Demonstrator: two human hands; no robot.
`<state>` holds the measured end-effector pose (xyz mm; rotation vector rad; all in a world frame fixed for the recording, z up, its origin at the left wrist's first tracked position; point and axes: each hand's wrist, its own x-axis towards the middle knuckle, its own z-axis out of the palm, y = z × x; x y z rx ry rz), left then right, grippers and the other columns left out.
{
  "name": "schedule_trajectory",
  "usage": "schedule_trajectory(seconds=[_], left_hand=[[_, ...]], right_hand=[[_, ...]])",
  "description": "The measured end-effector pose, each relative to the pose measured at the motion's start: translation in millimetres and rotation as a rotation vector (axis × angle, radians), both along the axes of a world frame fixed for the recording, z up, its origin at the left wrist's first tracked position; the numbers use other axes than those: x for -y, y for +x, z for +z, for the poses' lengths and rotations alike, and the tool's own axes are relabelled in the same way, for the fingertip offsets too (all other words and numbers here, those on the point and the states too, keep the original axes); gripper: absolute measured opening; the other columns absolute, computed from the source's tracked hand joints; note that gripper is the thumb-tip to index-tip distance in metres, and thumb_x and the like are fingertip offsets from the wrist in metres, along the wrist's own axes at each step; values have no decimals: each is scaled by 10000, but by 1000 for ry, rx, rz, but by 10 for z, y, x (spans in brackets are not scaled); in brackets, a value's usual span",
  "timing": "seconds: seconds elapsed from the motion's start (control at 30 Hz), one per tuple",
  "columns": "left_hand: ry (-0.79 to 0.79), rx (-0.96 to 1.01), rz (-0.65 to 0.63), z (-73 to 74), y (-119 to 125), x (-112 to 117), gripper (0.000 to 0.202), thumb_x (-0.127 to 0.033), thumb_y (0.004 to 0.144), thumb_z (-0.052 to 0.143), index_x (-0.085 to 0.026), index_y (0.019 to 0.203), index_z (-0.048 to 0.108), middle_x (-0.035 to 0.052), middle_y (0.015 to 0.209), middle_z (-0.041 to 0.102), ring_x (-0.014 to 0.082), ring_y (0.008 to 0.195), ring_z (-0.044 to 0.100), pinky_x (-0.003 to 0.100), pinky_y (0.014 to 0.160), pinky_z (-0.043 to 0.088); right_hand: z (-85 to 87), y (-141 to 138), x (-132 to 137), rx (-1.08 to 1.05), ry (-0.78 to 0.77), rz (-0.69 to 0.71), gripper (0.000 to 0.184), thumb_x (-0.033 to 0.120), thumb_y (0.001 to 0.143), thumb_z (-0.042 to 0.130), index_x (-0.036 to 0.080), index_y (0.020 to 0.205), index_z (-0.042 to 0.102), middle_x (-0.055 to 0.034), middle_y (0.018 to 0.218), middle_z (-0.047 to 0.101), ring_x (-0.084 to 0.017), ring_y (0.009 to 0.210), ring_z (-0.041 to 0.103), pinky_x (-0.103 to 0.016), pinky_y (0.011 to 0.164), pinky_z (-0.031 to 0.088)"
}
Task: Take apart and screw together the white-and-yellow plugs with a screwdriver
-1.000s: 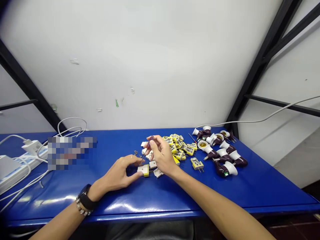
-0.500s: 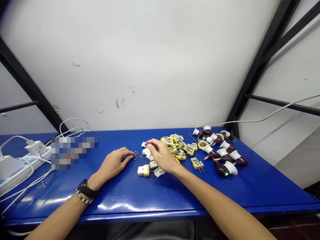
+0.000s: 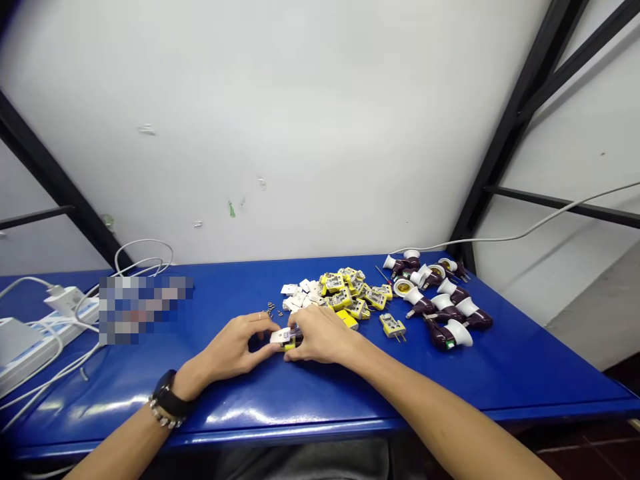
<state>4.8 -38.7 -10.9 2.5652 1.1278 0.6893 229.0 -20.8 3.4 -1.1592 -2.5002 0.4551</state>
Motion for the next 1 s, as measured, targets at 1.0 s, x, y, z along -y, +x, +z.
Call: schedule_trajectory(seconds=[1.0], left_hand=[[129, -217, 188, 86, 251, -8, 400, -331, 927, 604, -248, 1318, 582, 96, 1346, 589, 282, 1152, 601, 454, 977, 508]], right_hand=[[540, 548, -315, 59, 233, -519, 425, 418, 841, 669, 182, 1192, 708, -95, 1074, 764, -261, 983, 698, -309, 793, 484]])
